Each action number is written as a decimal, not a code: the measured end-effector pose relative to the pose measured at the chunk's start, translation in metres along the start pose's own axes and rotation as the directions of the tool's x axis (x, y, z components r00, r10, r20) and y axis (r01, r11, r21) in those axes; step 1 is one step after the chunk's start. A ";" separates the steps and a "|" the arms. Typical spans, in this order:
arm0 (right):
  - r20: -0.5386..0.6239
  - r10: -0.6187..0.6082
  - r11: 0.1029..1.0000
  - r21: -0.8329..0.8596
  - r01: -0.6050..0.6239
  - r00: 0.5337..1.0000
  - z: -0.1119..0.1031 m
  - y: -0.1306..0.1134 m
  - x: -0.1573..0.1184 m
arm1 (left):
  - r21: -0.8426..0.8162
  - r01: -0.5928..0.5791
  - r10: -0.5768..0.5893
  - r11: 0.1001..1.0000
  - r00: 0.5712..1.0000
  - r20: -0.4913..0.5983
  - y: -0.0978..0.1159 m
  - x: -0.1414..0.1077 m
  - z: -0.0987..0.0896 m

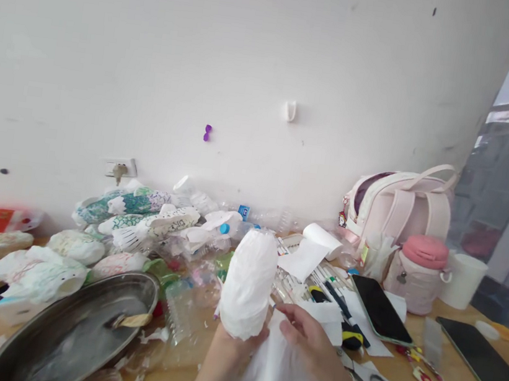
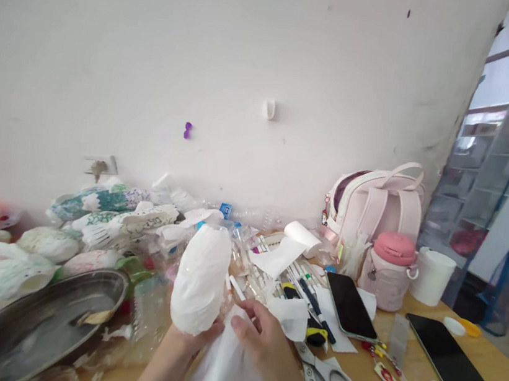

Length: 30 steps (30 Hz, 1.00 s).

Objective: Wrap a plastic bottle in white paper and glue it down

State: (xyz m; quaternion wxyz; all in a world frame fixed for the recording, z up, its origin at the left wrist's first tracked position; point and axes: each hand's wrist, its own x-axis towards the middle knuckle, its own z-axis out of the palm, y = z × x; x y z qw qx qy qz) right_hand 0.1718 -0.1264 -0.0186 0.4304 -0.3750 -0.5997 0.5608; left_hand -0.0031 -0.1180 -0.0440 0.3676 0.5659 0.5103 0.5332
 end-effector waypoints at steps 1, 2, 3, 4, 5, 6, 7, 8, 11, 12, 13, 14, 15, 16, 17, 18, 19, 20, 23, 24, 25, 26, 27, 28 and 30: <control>0.019 0.021 0.998 -0.059 -0.020 1.000 0.001 0.001 0.001 | -0.035 0.015 -0.015 0.999 1.000 -0.007 0.000 0.001 -0.001; 0.025 0.052 0.992 -0.120 -0.049 0.998 0.001 0.001 0.002 | -0.078 0.031 -0.033 0.996 0.999 -0.018 0.000 0.002 -0.001; 0.017 0.076 0.982 -0.174 -0.072 0.997 0.001 0.001 0.003 | -0.124 0.046 -0.051 0.991 0.998 -0.030 0.001 0.003 -0.001; 0.001 0.086 0.973 -0.216 -0.083 0.996 0.001 0.000 0.003 | -0.168 0.059 -0.067 0.984 0.997 -0.041 0.002 0.003 0.000; -0.016 0.082 0.969 -0.231 -0.083 0.997 0.001 -0.001 0.004 | -0.213 0.071 -0.084 0.974 0.995 -0.051 0.004 0.002 0.001; -0.026 0.074 0.976 -0.205 -0.078 0.997 0.001 -0.003 0.005 | -0.259 0.082 -0.100 0.962 0.993 -0.058 0.006 0.000 0.001; -0.029 0.070 0.988 -0.137 -0.074 0.997 0.000 -0.004 0.005 | -0.304 0.093 -0.117 0.948 0.991 -0.062 0.008 -0.002 0.002; -0.028 0.078 0.996 -0.049 -0.080 0.997 0.000 -0.006 0.005 | -0.347 0.104 -0.134 0.932 0.989 -0.064 0.011 -0.005 0.003; -0.009 0.187 0.963 0.199 -0.182 0.982 0.000 -0.011 0.003 | -0.444 0.149 -0.187 0.884 0.981 -0.043 0.019 -0.013 0.006; -0.005 0.215 0.947 0.245 -0.207 0.977 0.000 -0.012 0.002 | -0.463 0.166 -0.201 0.870 0.979 -0.027 0.021 -0.014 0.007; -0.006 0.229 0.937 0.272 -0.219 0.973 0.000 -0.013 0.001 | -0.478 0.183 -0.213 0.859 0.977 -0.008 0.023 -0.016 0.008; -0.011 0.230 0.933 0.285 -0.218 0.973 0.001 -0.013 0.000 | -0.490 0.198 -0.221 0.849 0.975 0.011 0.025 -0.017 0.010; -0.018 0.224 0.935 0.287 -0.209 0.975 0.001 -0.013 -0.001 | -0.501 0.210 -0.227 0.840 0.973 0.026 0.028 -0.019 0.011; -0.030 0.209 0.941 0.277 -0.193 0.977 0.002 -0.013 -0.001 | -0.512 0.218 -0.232 0.831 0.972 0.037 0.031 -0.021 0.012; -0.047 0.191 0.950 0.259 -0.173 0.980 0.003 -0.013 -0.001 | -0.523 0.227 -0.238 0.821 0.970 0.047 0.034 -0.023 0.013; -0.065 0.170 0.960 0.236 -0.151 0.983 0.003 -0.013 -0.001 | -0.534 0.238 -0.247 0.811 0.967 0.056 0.038 -0.026 0.014; -0.084 0.147 0.970 0.206 -0.127 0.986 0.003 -0.013 -0.001 | -0.544 0.249 -0.257 0.801 0.964 0.063 0.042 -0.029 0.014; -0.103 0.122 0.979 0.175 -0.103 0.987 0.004 -0.012 -0.001 | -0.553 0.267 -0.270 0.789 0.960 0.077 0.046 -0.032 0.014; -0.132 0.064 0.993 0.110 -0.050 0.989 0.004 -0.010 0.000 | -0.571 0.286 -0.299 0.770 0.951 0.073 0.056 -0.037 0.013; -0.134 0.048 0.994 0.099 -0.035 0.990 0.005 -0.009 0.001 | -0.576 0.282 -0.308 0.767 0.950 0.056 0.058 -0.037 0.012; -0.136 0.033 0.996 0.092 -0.021 0.990 0.005 -0.008 0.001 | -0.584 0.278 -0.316 0.763 0.948 0.038 0.059 -0.036 0.012; -0.133 0.020 0.996 0.088 -0.008 0.991 0.005 -0.007 0.000 | -0.593 0.269 -0.320 0.759 0.947 0.019 0.059 -0.035 0.012; -0.130 0.006 0.997 0.082 0.005 0.991 0.005 -0.006 0.000 | -0.603 0.255 -0.320 0.756 0.947 -0.002 0.059 -0.034 0.012; -0.125 -0.005 0.997 0.076 0.015 0.992 0.006 -0.005 0.000 | -0.610 0.241 -0.317 0.755 0.948 -0.018 0.058 -0.033 0.013; -0.123 -0.015 0.998 0.059 0.023 0.992 0.006 -0.005 -0.001 | -0.620 0.215 -0.310 0.754 0.950 -0.048 0.057 -0.032 0.014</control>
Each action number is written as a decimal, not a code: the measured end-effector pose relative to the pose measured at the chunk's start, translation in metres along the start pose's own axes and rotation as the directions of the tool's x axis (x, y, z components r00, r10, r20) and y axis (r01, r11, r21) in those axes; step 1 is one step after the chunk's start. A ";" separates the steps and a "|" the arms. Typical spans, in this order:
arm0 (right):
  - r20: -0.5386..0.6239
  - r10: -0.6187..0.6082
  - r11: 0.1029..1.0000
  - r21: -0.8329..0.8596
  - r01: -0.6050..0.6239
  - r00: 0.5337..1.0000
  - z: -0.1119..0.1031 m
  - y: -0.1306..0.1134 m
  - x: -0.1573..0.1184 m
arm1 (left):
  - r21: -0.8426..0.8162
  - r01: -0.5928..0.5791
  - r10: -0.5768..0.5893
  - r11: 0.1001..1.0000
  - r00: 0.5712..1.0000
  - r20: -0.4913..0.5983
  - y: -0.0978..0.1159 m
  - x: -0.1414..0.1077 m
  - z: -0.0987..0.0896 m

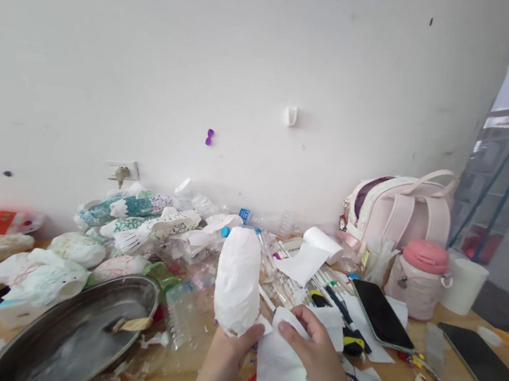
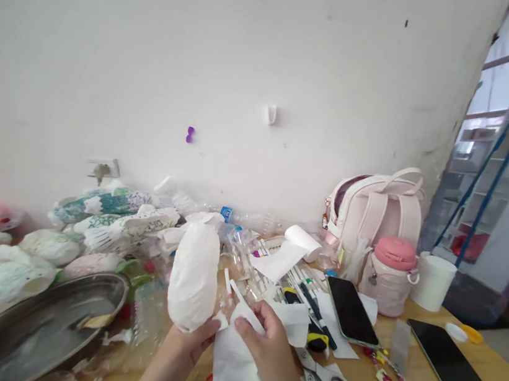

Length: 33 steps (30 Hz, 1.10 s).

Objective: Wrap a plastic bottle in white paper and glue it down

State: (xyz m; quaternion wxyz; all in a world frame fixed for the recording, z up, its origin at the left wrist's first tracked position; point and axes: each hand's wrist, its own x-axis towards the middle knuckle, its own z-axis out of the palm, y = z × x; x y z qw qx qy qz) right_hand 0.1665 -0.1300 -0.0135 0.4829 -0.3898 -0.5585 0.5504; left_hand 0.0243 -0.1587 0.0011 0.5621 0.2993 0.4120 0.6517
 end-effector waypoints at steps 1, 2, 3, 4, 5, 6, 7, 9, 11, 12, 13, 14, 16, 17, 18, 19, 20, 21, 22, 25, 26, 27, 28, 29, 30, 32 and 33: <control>-0.001 0.002 1.000 -0.011 -0.002 1.000 0.000 0.000 0.000 | -0.003 -0.011 0.011 1.000 1.000 -0.005 -0.001 0.000 0.000; -0.007 0.002 1.000 -0.028 -0.002 1.000 0.000 0.000 -0.001 | -0.002 -0.020 0.020 1.000 1.000 -0.004 -0.002 0.000 0.000; -0.014 0.000 0.999 -0.052 -0.001 1.000 0.000 0.000 0.000 | 0.006 -0.027 0.027 1.000 1.000 0.000 -0.003 0.000 0.000; -0.018 -0.002 0.997 -0.082 0.000 1.000 0.000 0.000 0.000 | 0.020 -0.038 0.038 0.999 0.999 0.005 -0.004 0.000 -0.001; -0.019 -0.006 0.993 -0.115 0.004 1.000 0.000 0.000 0.000 | 0.045 -0.054 0.054 0.998 0.999 0.000 -0.005 0.001 -0.002; -0.017 -0.011 0.989 -0.148 0.008 1.000 0.000 0.000 0.001 | 0.079 -0.075 0.075 0.994 0.997 -0.007 -0.006 0.001 -0.003; -0.019 -0.018 0.984 -0.179 0.014 1.000 -0.001 0.000 0.002 | 0.116 -0.100 0.103 0.988 0.995 -0.019 -0.007 0.003 -0.004; -0.027 -0.037 0.973 -0.230 0.030 0.999 -0.002 0.001 0.004 | 0.177 -0.149 0.158 0.973 0.987 -0.039 -0.010 0.005 -0.007; -0.037 -0.059 0.962 -0.269 0.047 0.998 -0.003 0.002 0.006 | 0.202 -0.159 0.173 0.966 0.983 -0.054 -0.011 0.007 -0.010; -0.042 -0.070 0.957 -0.284 0.055 0.997 -0.004 0.002 0.006 | 0.204 -0.144 0.160 0.968 0.985 -0.065 -0.011 0.008 -0.011; -0.046 -0.082 0.953 -0.297 0.065 0.996 -0.005 0.002 0.007 | 0.198 -0.123 0.140 0.972 0.987 -0.078 -0.011 0.008 -0.012; -0.051 -0.092 0.949 -0.307 0.072 0.994 -0.006 0.002 0.008 | 0.186 -0.103 0.121 0.977 0.989 -0.087 -0.010 0.008 -0.012; -0.074 -0.109 0.942 -0.325 0.080 0.991 -0.008 0.003 0.009 | 0.139 -0.082 0.094 0.987 0.993 -0.077 -0.008 0.008 -0.012; -0.086 -0.116 0.939 -0.335 0.081 0.990 -0.009 0.003 0.009 | 0.106 -0.079 0.087 0.991 0.994 -0.071 -0.006 0.008 -0.011; -0.096 -0.121 0.936 -0.344 0.081 0.988 -0.010 0.003 0.009 | 0.072 -0.078 0.083 0.994 0.994 -0.071 -0.005 0.008 -0.011; -0.104 -0.126 0.931 -0.355 0.081 0.987 -0.011 0.004 0.010 | 0.036 -0.075 0.077 0.997 0.995 -0.069 -0.003 0.009 -0.010; -0.111 -0.131 0.927 -0.365 0.083 0.985 -0.012 0.004 0.010 | -0.001 -0.077 0.077 0.997 0.995 -0.066 -0.002 0.010 -0.010; -0.115 -0.138 0.924 -0.373 0.086 0.984 -0.012 0.004 0.010 | -0.037 -0.084 0.082 0.996 0.995 -0.058 0.000 0.011 -0.010; -0.116 -0.142 0.921 -0.379 0.089 0.983 -0.013 0.003 0.010 | -0.068 -0.093 0.090 0.993 0.995 -0.048 0.001 0.012 -0.010; -0.124 -0.152 0.915 -0.392 0.092 0.981 -0.014 0.002 0.011 | -0.119 -0.111 0.106 0.987 0.993 -0.045 0.005 0.015 -0.011; -0.129 -0.155 0.912 -0.400 0.091 0.980 -0.014 0.002 0.011 | -0.123 -0.111 0.104 0.986 0.992 -0.066 0.006 0.015 -0.011; -0.134 -0.159 0.908 -0.410 0.091 0.978 -0.014 0.001 0.011 | -0.124 -0.108 0.098 0.986 0.992 -0.085 0.006 0.016 -0.012; -0.140 -0.163 0.904 -0.418 0.091 0.977 -0.014 0.000 0.011 | -0.121 -0.108 0.097 0.987 0.991 -0.096 0.007 0.016 -0.012; -0.146 -0.168 0.900 -0.426 0.091 0.975 -0.014 -0.001 0.011 | -0.113 -0.112 0.101 0.987 0.990 -0.096 0.007 0.016 -0.013; -0.154 -0.171 0.899 -0.429 0.090 0.973 -0.015 -0.001 0.011 | -0.102 -0.117 0.109 0.988 0.990 -0.089 0.007 0.016 -0.013; -0.177 -0.178 0.897 -0.433 0.086 0.968 -0.016 -0.002 0.013 | -0.082 -0.133 0.127 0.988 0.989 -0.074 0.007 0.015 -0.013; -0.195 -0.183 0.896 -0.436 0.082 0.964 -0.017 -0.003 0.014 | -0.069 -0.144 0.138 0.987 0.987 -0.081 0.007 0.015 -0.013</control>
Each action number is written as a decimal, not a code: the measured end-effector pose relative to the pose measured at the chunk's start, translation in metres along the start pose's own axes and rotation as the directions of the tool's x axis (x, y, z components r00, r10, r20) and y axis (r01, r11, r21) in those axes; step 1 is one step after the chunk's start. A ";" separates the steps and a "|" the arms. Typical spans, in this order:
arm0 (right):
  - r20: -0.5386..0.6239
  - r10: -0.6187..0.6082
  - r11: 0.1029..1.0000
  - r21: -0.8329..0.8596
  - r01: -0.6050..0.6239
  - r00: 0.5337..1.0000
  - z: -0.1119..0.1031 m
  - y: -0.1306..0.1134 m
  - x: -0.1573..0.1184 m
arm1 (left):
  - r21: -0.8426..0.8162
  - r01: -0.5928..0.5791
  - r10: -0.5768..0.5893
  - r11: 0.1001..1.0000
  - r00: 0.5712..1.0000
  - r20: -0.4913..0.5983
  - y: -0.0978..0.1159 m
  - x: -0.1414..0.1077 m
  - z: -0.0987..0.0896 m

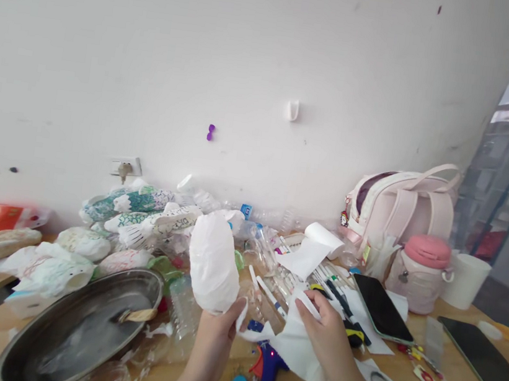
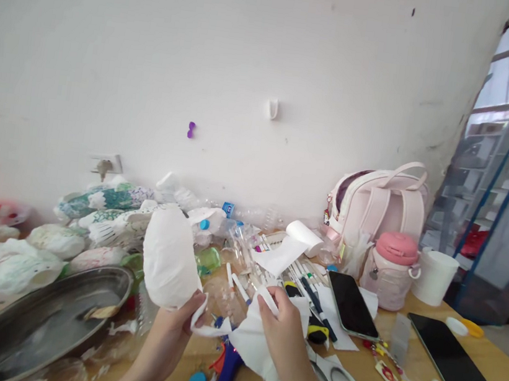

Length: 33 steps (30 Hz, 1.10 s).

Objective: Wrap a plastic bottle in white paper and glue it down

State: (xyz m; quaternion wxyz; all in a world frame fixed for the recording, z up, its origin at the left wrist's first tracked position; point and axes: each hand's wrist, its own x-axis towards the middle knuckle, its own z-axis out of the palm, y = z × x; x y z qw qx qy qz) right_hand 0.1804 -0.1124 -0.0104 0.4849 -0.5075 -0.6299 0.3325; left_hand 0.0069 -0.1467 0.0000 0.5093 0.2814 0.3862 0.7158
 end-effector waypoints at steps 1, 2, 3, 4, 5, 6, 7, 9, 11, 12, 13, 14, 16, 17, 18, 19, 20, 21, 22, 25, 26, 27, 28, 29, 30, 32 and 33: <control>-0.022 0.003 1.000 -0.004 -0.003 1.000 -0.001 0.001 0.002 | 0.012 -0.011 0.012 1.000 1.000 -0.016 0.001 0.000 0.000; -0.045 0.004 1.000 -0.008 -0.004 0.999 -0.003 0.001 0.004 | 0.025 -0.021 0.022 0.999 0.999 -0.035 0.002 0.000 -0.001; -0.067 0.005 1.000 -0.013 -0.006 0.998 -0.005 0.002 0.006 | 0.037 -0.031 0.033 0.999 0.998 -0.052 0.003 0.000 -0.001; -0.089 0.006 1.000 -0.016 -0.007 0.996 -0.008 0.003 0.008 | 0.048 -0.042 0.046 0.998 0.997 -0.068 0.004 0.001 -0.002; -0.110 0.009 1.000 -0.018 -0.011 0.994 -0.010 0.005 0.010 | 0.057 -0.052 0.056 0.997 0.995 -0.083 0.005 0.001 -0.004; -0.134 0.014 1.000 -0.017 -0.016 0.991 -0.013 0.006 0.012 | 0.062 -0.058 0.064 0.996 0.993 -0.102 0.006 0.002 -0.005; -0.157 0.022 1.000 -0.012 -0.025 0.987 -0.015 0.007 0.013 | 0.075 -0.066 0.075 0.995 0.989 -0.123 0.007 0.003 -0.007; -0.176 0.047 0.999 0.020 -0.044 0.983 -0.018 0.007 0.015 | 0.135 -0.083 0.106 0.987 0.979 -0.172 0.008 0.005 -0.009; -0.123 0.094 0.992 0.097 -0.083 0.988 -0.016 0.006 0.014 | 0.233 -0.092 0.131 0.968 0.979 -0.159 0.007 0.004 -0.009; -0.066 0.124 0.983 0.147 -0.113 0.990 -0.014 0.005 0.012 | 0.282 -0.088 0.124 0.955 0.986 -0.112 0.006 0.003 -0.008; 0.001 0.153 0.969 0.198 -0.150 0.988 -0.011 0.003 0.009 | 0.321 -0.079 0.101 0.944 0.994 -0.051 0.004 0.001 -0.007; 0.071 0.175 0.952 0.243 -0.187 0.982 -0.007 0.002 0.006 | 0.348 -0.066 0.066 0.935 0.998 0.014 0.002 -0.001 -0.004; 0.168 0.189 0.925 0.302 -0.233 0.968 0.000 -0.002 -0.001 | 0.366 -0.042 -0.006 0.930 0.992 0.129 -0.002 -0.005 0.001; 0.201 0.184 0.916 0.320 -0.242 0.962 0.004 -0.004 -0.004 | 0.363 -0.030 -0.032 0.931 0.986 0.163 -0.005 -0.007 0.003; 0.230 0.174 0.909 0.335 -0.246 0.957 0.006 -0.006 -0.008 | 0.357 -0.021 -0.049 0.934 0.982 0.185 -0.007 -0.009 0.004; 0.259 0.156 0.905 0.350 -0.243 0.953 0.008 -0.007 -0.010 | 0.349 -0.007 -0.068 0.937 0.977 0.204 -0.010 -0.012 0.005; 0.278 0.127 0.906 0.358 -0.226 0.952 0.009 -0.008 -0.013 | 0.336 0.010 -0.086 0.942 0.974 0.211 -0.012 -0.014 0.005; 0.287 0.091 0.913 0.357 -0.195 0.954 0.010 -0.008 -0.015 | 0.322 0.037 -0.111 0.946 0.970 0.216 -0.015 -0.016 0.004; 0.287 0.060 0.922 0.351 -0.164 0.956 0.010 -0.008 -0.016 | 0.298 0.074 -0.143 0.952 0.966 0.217 -0.017 -0.018 0.003; 0.249 0.070 0.943 0.300 -0.146 0.966 0.011 -0.007 -0.017 | 0.276 0.162 -0.221 0.947 0.955 0.197 -0.024 -0.018 0.000; 0.245 0.102 0.944 0.283 -0.172 0.964 0.011 -0.006 -0.017 | 0.281 0.173 -0.231 0.944 0.955 0.187 -0.026 -0.016 -0.001; 0.244 0.135 0.941 0.272 -0.201 0.960 0.012 -0.006 -0.017 | 0.288 0.175 -0.232 0.942 0.956 0.180 -0.028 -0.013 -0.001; 0.242 0.159 0.938 0.265 -0.223 0.957 0.013 -0.006 -0.017 | 0.291 0.169 -0.227 0.942 0.958 0.178 -0.030 -0.010 -0.001; 0.237 0.171 0.936 0.266 -0.233 0.956 0.014 -0.006 -0.017 | 0.290 0.160 -0.218 0.943 0.959 0.180 -0.030 -0.007 -0.001; 0.226 0.170 0.934 0.274 -0.230 0.959 0.015 -0.005 -0.018 | 0.290 0.150 -0.208 0.945 0.961 0.183 -0.030 -0.005 -0.001; 0.136 0.121 0.946 0.283 -0.156 0.983 0.017 -0.003 -0.018 | 0.290 0.130 -0.187 0.948 0.966 0.176 -0.028 -0.003 0.000; 0.058 0.065 0.964 0.255 -0.078 0.996 0.018 -0.001 -0.018 | 0.291 0.121 -0.175 0.949 0.970 0.166 -0.026 -0.003 0.000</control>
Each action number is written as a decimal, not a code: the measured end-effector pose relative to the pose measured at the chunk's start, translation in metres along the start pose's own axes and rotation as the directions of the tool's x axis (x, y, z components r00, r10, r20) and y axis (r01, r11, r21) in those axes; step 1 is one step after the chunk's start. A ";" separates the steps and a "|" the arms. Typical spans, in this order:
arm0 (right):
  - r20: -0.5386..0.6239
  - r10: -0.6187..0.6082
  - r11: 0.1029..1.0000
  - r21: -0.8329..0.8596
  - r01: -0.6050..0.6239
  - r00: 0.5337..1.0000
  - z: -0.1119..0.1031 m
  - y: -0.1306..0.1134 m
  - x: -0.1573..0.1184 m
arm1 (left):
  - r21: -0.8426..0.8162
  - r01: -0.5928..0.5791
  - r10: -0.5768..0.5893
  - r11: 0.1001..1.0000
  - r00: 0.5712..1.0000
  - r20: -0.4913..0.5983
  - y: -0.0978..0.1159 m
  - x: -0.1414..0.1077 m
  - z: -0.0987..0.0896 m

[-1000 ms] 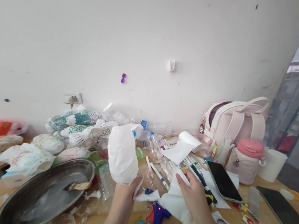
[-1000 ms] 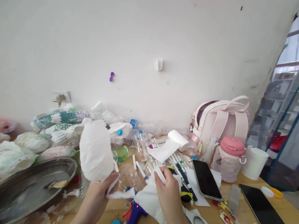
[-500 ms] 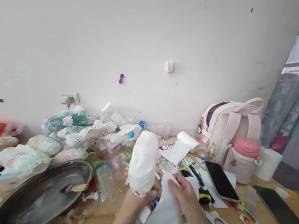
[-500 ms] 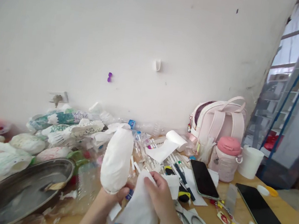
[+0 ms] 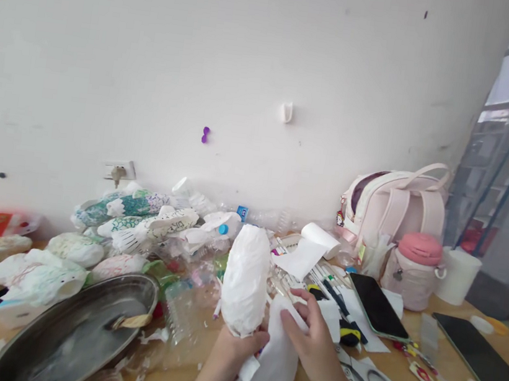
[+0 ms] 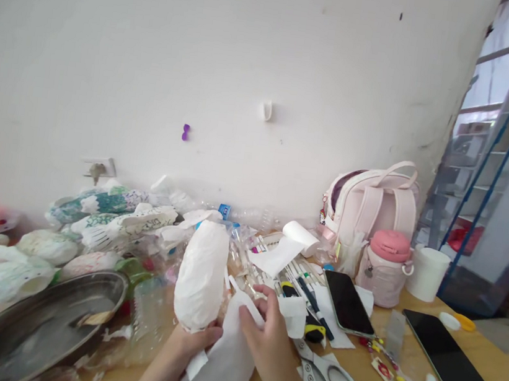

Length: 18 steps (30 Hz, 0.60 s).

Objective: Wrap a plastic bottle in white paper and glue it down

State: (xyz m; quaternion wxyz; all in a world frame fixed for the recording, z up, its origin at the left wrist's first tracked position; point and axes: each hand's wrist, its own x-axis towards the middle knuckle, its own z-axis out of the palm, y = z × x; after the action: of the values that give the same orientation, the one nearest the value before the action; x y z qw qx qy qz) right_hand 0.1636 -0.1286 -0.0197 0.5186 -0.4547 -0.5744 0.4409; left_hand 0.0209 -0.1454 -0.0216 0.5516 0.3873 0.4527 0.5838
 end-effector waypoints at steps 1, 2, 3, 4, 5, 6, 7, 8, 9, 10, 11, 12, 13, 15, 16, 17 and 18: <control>-0.065 -0.107 0.993 -0.061 0.104 0.992 0.000 0.002 0.000 | 0.003 -0.008 0.008 1.000 1.000 -0.017 0.003 -0.002 0.000; -0.115 -0.236 0.965 -0.140 0.219 0.965 -0.001 0.003 -0.001 | 0.004 -0.017 0.017 1.000 0.999 -0.033 0.006 -0.006 0.000; -0.142 -0.370 0.914 -0.229 0.334 0.918 -0.002 0.003 -0.002 | 0.007 -0.031 0.032 0.999 0.998 -0.054 0.010 -0.010 0.001; -0.138 -0.492 0.845 -0.312 0.434 0.859 -0.002 0.002 -0.004 | 0.011 -0.050 0.050 0.999 0.996 -0.076 0.014 -0.014 0.001; -0.106 -0.587 0.770 -0.380 0.513 0.803 -0.003 0.000 -0.007 | 0.021 -0.076 0.077 0.997 0.992 -0.102 0.018 -0.019 0.003; -0.058 -0.654 0.699 -0.426 0.574 0.754 -0.003 -0.002 -0.011 | 0.046 -0.111 0.116 0.993 0.984 -0.138 0.021 -0.022 0.004; 0.002 -0.686 0.646 -0.457 0.611 0.728 -0.002 -0.004 -0.014 | 0.078 -0.142 0.153 0.987 0.974 -0.166 0.024 -0.026 0.006; 0.059 -0.688 0.621 -0.467 0.629 0.723 0.000 -0.006 -0.018 | 0.114 -0.168 0.187 0.979 0.964 -0.188 0.026 -0.028 0.007; 0.100 -0.667 0.627 -0.460 0.629 0.738 0.002 -0.007 -0.022 | 0.149 -0.185 0.213 0.971 0.956 -0.202 0.027 -0.030 0.008; 0.130 -0.629 0.656 -0.441 0.613 0.767 0.004 -0.007 -0.024 | 0.177 -0.191 0.226 0.966 0.952 -0.206 0.027 -0.031 0.009; 0.148 -0.582 0.694 -0.422 0.583 0.800 0.006 -0.006 -0.026 | 0.202 -0.189 0.231 0.961 0.951 -0.206 0.026 -0.032 0.009; 0.155 -0.533 0.733 -0.408 0.545 0.832 0.008 -0.005 -0.028 | 0.224 -0.185 0.230 0.957 0.952 -0.199 0.024 -0.032 0.009; 0.156 -0.488 0.763 -0.401 0.507 0.859 0.010 -0.004 -0.028 | 0.246 -0.181 0.231 0.952 0.954 -0.191 0.022 -0.032 0.009; 0.156 -0.425 0.801 -0.395 0.450 0.892 0.012 -0.001 -0.027 | 0.296 -0.181 0.239 0.938 0.956 -0.172 0.017 -0.031 0.009; 0.156 -0.400 0.817 -0.385 0.429 0.903 0.012 -0.001 -0.026 | 0.320 -0.186 0.247 0.929 0.956 -0.161 0.015 -0.030 0.009; 0.155 -0.383 0.833 -0.370 0.413 0.911 0.012 -0.001 -0.026 | 0.341 -0.192 0.256 0.920 0.954 -0.154 0.014 -0.030 0.009; 0.156 -0.371 0.844 -0.355 0.402 0.915 0.011 -0.001 -0.025 | 0.357 -0.194 0.261 0.914 0.954 -0.149 0.014 -0.029 0.009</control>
State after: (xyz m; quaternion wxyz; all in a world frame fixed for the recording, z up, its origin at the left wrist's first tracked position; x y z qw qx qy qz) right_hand 0.1537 -0.1538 -0.0243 0.4751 -0.4029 -0.7490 0.2257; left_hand 0.0279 -0.1736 -0.0048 0.3582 0.4679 0.5492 0.5926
